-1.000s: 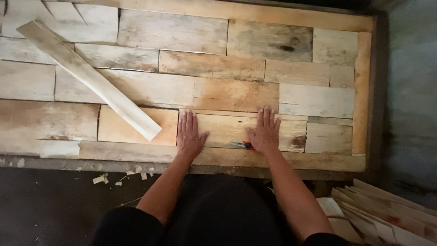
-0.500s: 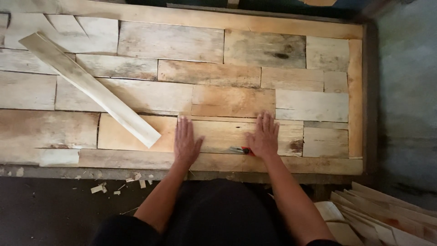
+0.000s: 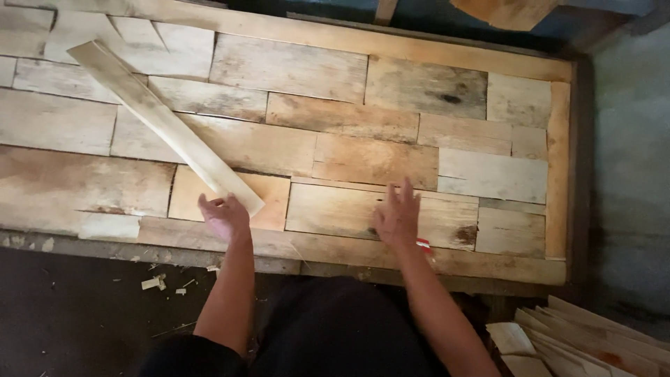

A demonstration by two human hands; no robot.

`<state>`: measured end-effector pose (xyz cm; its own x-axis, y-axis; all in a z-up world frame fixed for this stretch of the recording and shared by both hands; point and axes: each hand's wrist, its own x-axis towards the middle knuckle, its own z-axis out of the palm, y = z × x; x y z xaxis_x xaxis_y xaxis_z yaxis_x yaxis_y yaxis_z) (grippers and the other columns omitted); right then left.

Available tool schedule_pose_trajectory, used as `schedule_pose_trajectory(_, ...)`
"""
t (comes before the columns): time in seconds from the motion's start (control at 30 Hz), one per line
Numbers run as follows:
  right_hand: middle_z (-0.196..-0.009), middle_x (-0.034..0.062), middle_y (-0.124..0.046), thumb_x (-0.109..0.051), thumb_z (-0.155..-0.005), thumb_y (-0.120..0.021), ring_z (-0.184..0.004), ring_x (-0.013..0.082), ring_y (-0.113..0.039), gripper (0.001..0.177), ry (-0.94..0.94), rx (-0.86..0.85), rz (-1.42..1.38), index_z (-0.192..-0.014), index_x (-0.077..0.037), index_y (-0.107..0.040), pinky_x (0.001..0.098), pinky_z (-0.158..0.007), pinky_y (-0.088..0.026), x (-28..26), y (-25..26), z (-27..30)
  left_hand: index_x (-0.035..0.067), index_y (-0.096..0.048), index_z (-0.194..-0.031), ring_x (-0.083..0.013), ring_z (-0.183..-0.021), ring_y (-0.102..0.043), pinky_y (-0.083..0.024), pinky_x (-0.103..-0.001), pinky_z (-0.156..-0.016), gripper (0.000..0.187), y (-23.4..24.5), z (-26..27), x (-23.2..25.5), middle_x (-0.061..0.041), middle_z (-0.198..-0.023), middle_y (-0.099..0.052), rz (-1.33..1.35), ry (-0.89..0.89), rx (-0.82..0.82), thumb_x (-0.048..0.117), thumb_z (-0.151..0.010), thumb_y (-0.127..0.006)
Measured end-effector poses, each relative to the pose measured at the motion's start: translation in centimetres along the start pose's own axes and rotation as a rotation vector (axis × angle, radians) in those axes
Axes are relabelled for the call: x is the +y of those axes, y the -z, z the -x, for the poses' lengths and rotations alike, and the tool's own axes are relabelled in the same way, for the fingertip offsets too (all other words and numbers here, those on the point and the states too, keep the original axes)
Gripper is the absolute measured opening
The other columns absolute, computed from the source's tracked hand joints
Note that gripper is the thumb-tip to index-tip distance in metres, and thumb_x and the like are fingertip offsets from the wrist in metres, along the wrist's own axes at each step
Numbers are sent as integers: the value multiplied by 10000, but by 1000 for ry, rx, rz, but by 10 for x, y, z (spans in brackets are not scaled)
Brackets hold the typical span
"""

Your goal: Fitting and trimming small wooden pieces into a larger wooden frame.

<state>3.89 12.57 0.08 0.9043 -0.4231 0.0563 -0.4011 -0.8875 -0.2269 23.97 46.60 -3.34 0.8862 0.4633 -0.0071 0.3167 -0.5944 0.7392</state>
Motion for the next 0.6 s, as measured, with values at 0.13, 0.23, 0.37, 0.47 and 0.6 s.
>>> schedule_pose_trajectory(0.13, -1657, 268, -223, -353, -858, -718, -1517, 424, -267, 766, 60, -23, -85, -1504, -30, -463, 615, -1228, -194, -25, 7, 6, 2, -490, -1453, -286, -900, -712, -597, -482, -767, 642, -4, -15, -9, -125, -1034, -714, -33, 69, -45, 164, -892, -757)
schedule_pose_trajectory(0.23, -1576, 255, -362, -347, -821, -772, -1458, 418, -354, 728, 104, -7, -84, -1436, -35, -539, 605, -1192, -257, -26, 11, 17, 15, -502, -1455, -271, -849, -749, -639, -441, -714, 613, -4, -26, -15, -110, -1018, -745, -7, 139, -100, 159, -910, -743)
schedule_pose_trajectory(0.37, -1266, 117, -606, -351, -828, -797, -1223, 308, -577, 515, -121, -396, 171, -1245, -86, -651, 478, -1045, -473, -20, 41, 20, 6, -445, -1437, -289, -847, -747, -627, -449, -719, 725, 36, -22, 42, -135, -1004, -750, 58, 254, -237, 219, -858, -827)
schedule_pose_trajectory(0.47, -1200, 131, -613, -264, -852, -784, -1119, 328, -596, 406, -129, -427, 222, -1199, -86, -669, 494, -941, -490, 21, 16, 37, 4, -437, -1393, -305, -883, -729, -585, -473, -780, 788, 41, -24, 50, -151, -988, -755, 33, 220, -257, 216, -787, -894)
schedule_pose_trajectory(0.6, -1211, 142, -605, -183, -856, -773, -1106, 364, -601, 377, -167, -482, 174, -1196, -82, -645, 475, -906, -520, 19, 36, 47, 13, -447, -1387, -311, -946, -735, -599, -464, -840, 796, 25, -34, 37, -171, -1024, -751, 22, 222, -274, 201, -757, -896)
